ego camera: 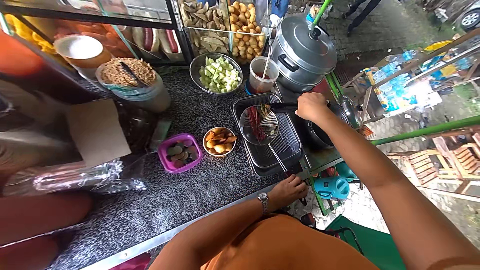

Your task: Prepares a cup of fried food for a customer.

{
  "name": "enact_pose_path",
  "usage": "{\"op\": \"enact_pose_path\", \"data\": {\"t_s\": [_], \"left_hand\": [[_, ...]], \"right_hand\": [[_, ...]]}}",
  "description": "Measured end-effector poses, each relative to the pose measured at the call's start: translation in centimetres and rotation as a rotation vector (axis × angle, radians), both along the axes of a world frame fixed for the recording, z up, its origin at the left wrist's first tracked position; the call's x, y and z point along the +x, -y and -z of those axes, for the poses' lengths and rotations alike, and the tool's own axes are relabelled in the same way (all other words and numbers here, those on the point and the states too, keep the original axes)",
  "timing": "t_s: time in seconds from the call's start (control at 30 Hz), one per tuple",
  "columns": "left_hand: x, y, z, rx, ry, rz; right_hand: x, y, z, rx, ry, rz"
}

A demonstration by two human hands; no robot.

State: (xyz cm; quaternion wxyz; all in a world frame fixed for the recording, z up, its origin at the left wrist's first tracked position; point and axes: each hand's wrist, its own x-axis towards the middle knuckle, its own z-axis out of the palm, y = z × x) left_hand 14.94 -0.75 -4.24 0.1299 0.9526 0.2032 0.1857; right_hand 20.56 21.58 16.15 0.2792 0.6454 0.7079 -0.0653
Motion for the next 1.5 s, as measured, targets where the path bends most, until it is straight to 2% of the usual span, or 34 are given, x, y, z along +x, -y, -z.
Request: {"op": "enact_pose_path", "data": {"t_s": [0.2,0.37,0.5,0.6,0.67,0.9,1.03,1.13,1.2,1.3,1.4,1.5], "left_hand": [[-0.4,0.3,0.2,0.041,-0.006,0.01],[-0.2,-1.2,0.1,-0.056,-0.015,0.055],[-0.2,-4.1,-0.6,-0.153,-0.04,0.097],[-0.2,-5.6,-0.3,-0.13,-0.102,0.092],[-0.3,-5.8,0.1,-0.106,-0.093,0.067],[-3.4,-2.2,-1.4,-0.108,0.087,-0.092],[-8.2,1.2,-2.5,-0.134,0.269,-0.321],[-12.5,3.6,-3.7,-0.139,0.341,-0.543],[-15.5,5.5,-4.5,-0.117,0.399,-0.755],[-19.4,8.4,-4.8,-0.013,0.466,-1.103],[-22.8,11.4,-4.9,0.126,0.542,-1.427],[-27.0,14.3,-6.1,0.307,0.679,-1.804]], "right_hand": [[0.4,0.3,1.7,0.042,-0.004,-0.036],[3.6,0.2,-1.2,0.203,-0.184,-0.045],[4.7,2.5,-3.3,0.255,-0.379,-0.344],[3.9,4.5,-2.0,0.259,-0.488,-0.674],[3.0,5.2,-1.0,0.259,-0.51,-0.803],[1.7,6.2,0.4,0.267,-0.495,-0.882],[3.4,6.9,-0.6,0.264,-0.538,-0.737],[6.9,8.3,0.2,0.206,-0.536,-0.416],[8.3,9.9,2.9,0.164,-0.518,-0.192],[8.2,12.3,8.3,0.152,-0.567,0.033],[6.8,13.5,11.9,0.193,-0.664,0.049],[3.8,13.0,11.9,0.273,-0.776,-0.122]]}}
